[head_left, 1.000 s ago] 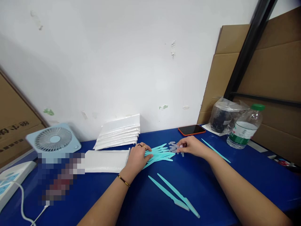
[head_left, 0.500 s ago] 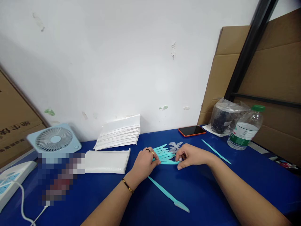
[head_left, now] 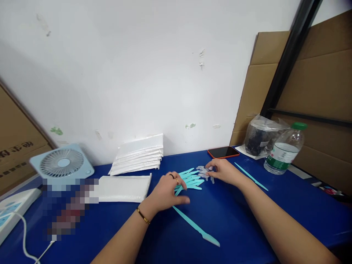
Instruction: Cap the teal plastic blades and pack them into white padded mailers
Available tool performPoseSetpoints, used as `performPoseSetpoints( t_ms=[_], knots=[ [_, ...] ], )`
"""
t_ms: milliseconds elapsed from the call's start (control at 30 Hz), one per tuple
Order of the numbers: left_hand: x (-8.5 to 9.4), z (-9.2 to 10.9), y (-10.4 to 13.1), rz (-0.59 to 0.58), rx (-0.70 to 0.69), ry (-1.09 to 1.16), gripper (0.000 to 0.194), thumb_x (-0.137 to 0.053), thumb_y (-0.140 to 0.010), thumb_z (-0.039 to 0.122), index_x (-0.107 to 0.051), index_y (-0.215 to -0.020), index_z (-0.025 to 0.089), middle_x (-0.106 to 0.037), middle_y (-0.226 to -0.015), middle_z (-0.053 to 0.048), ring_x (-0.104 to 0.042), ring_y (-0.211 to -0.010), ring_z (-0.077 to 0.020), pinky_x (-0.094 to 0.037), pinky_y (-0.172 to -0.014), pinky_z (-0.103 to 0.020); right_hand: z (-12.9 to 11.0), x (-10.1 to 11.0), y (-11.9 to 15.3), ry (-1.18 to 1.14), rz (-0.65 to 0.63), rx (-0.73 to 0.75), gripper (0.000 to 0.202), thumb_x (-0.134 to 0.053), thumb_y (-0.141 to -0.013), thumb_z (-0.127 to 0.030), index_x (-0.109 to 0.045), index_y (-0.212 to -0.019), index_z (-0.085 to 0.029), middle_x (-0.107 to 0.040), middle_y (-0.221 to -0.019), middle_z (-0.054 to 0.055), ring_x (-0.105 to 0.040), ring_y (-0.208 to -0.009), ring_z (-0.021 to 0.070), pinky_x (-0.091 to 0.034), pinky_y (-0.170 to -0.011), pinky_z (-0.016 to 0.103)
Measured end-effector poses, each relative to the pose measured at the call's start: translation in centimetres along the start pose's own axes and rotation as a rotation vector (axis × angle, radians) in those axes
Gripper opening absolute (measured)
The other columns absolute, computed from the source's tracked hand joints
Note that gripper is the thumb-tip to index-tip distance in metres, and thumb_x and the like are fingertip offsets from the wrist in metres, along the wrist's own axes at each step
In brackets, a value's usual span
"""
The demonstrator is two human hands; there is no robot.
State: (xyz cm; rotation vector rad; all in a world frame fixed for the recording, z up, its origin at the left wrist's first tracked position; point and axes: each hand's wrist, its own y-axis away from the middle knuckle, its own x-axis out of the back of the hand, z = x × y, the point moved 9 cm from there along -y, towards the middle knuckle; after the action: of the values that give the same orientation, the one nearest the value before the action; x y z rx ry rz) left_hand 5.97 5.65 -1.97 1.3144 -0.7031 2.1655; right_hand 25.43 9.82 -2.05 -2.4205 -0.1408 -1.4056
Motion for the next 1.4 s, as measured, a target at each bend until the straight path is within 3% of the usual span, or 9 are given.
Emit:
performPoseSetpoints(
  t_ms=[133, 333, 500, 700, 833, 967, 1100, 1233, 1400],
  knots=[
    [-2.8, 2.7, 0.9, -0.283, -0.200, 0.069, 0.025, -0.071, -0.063, 0.046, -0.067, -0.079, 0.027, -0.058, -0.088, 0.002, -0.052, -0.088, -0.0157, -0.035, -0.078, -0.025, -1.5, -1.0, 0.6, -0.157, -0.139, 0.044, 0.032, -0.055, -0.076, -0.046, -0.070, -0.081, -0.018, -0.065, -0.069, 0.002, -0.052, -0.057, 0.0121, -0.035, -0.052, 0.022],
    [-2.4, -0.2, -0.5, -0.127, 0.011, 0.011, 0.016, -0.056, -0.080, 0.035, -0.062, -0.080, 0.020, -0.061, -0.076, 0.000, -0.053, -0.075, -0.0143, -0.036, -0.067, -0.025, -5.1, -4.3, 2.7, -0.310, -0.526, 0.170, 0.033, -0.066, -0.067, -0.047, -0.070, -0.077, -0.016, -0.059, -0.058, -0.001, -0.049, -0.053, 0.0103, -0.033, -0.047, 0.019],
    [-0.8, -1.8, -0.6, -0.029, 0.113, -0.039, 0.014, -0.055, -0.080, 0.033, -0.060, -0.081, 0.021, -0.062, -0.079, 0.000, -0.053, -0.081, -0.0165, -0.036, -0.068, -0.026, -2.7, -4.4, 2.3, -0.299, -0.515, 0.070, 0.031, -0.060, -0.072, -0.043, -0.068, -0.067, -0.014, -0.060, -0.056, 0.001, -0.049, -0.048, 0.0098, -0.035, -0.046, 0.020],
    [-0.7, -1.6, -0.6, -0.021, 0.134, -0.034, 0.015, -0.054, -0.080, 0.033, -0.061, -0.080, 0.020, -0.062, -0.078, -0.001, -0.054, -0.080, -0.0169, -0.037, -0.068, -0.026, -2.6, -3.1, 1.6, -0.372, -0.361, 0.044, 0.039, -0.070, -0.061, -0.045, -0.068, -0.088, -0.016, -0.062, -0.064, 0.001, -0.054, -0.055, 0.0122, -0.039, -0.050, 0.021],
    [-0.8, -1.2, -0.6, -0.010, 0.123, -0.011, 0.014, -0.055, -0.079, 0.034, -0.061, -0.080, 0.021, -0.062, -0.078, 0.001, -0.054, -0.076, -0.0152, -0.035, -0.064, -0.025, -3.0, -4.0, 2.2, -0.493, -0.464, 0.017, 0.032, -0.064, -0.068, -0.044, -0.068, -0.078, -0.014, -0.062, -0.059, 0.001, -0.053, -0.049, 0.0105, -0.041, -0.048, 0.021],
    [-1.8, -0.7, -0.3, -0.124, 0.086, 0.019, 0.018, -0.057, -0.077, 0.038, -0.063, -0.076, 0.021, -0.064, -0.076, 0.001, -0.056, -0.075, -0.0139, -0.037, -0.068, -0.025, -0.9, -4.3, 2.9, -0.416, -0.608, -0.026, 0.032, -0.069, -0.063, -0.044, -0.071, -0.076, -0.014, -0.065, -0.064, 0.003, -0.053, -0.048, 0.0105, -0.040, -0.047, 0.021],
    [-1.4, -0.1, -0.3, -0.010, 0.042, -0.050, 0.042, -0.056, -0.074, 0.053, -0.059, -0.105, 0.024, -0.060, -0.110, -0.004, -0.050, -0.104, -0.0211, -0.037, -0.086, -0.032, 0.5, -1.9, 1.1, -0.246, -0.313, 0.005, 0.032, -0.065, -0.068, -0.044, -0.070, -0.080, -0.016, -0.064, -0.063, 0.001, -0.053, -0.054, 0.0122, -0.037, -0.049, 0.022],
    [-2.4, 0.3, -0.6, 0.035, -0.033, -0.203, 0.068, -0.039, -0.080, 0.063, -0.031, -0.136, 0.024, -0.030, -0.142, -0.009, -0.023, -0.131, -0.0257, -0.018, -0.105, -0.045, 0.7, -0.4, -0.3, -0.092, -0.017, 0.055, 0.027, -0.048, -0.082, -0.033, -0.069, -0.087, -0.017, -0.066, -0.081, 0.005, -0.056, -0.068, 0.0153, -0.040, -0.061, 0.025],
    [-3.7, 0.6, -0.2, -0.028, -0.104, -0.242, 0.069, -0.028, -0.083, 0.064, -0.025, -0.138, 0.022, -0.035, -0.140, -0.010, -0.025, -0.132, -0.0243, -0.006, -0.109, -0.047, 0.1, -1.7, -0.9, 0.090, 0.026, 0.148, 0.030, -0.041, -0.087, -0.029, -0.067, -0.100, -0.021, -0.064, -0.099, 0.007, -0.052, -0.090, 0.0202, -0.039, -0.080, 0.033]
  ],
)
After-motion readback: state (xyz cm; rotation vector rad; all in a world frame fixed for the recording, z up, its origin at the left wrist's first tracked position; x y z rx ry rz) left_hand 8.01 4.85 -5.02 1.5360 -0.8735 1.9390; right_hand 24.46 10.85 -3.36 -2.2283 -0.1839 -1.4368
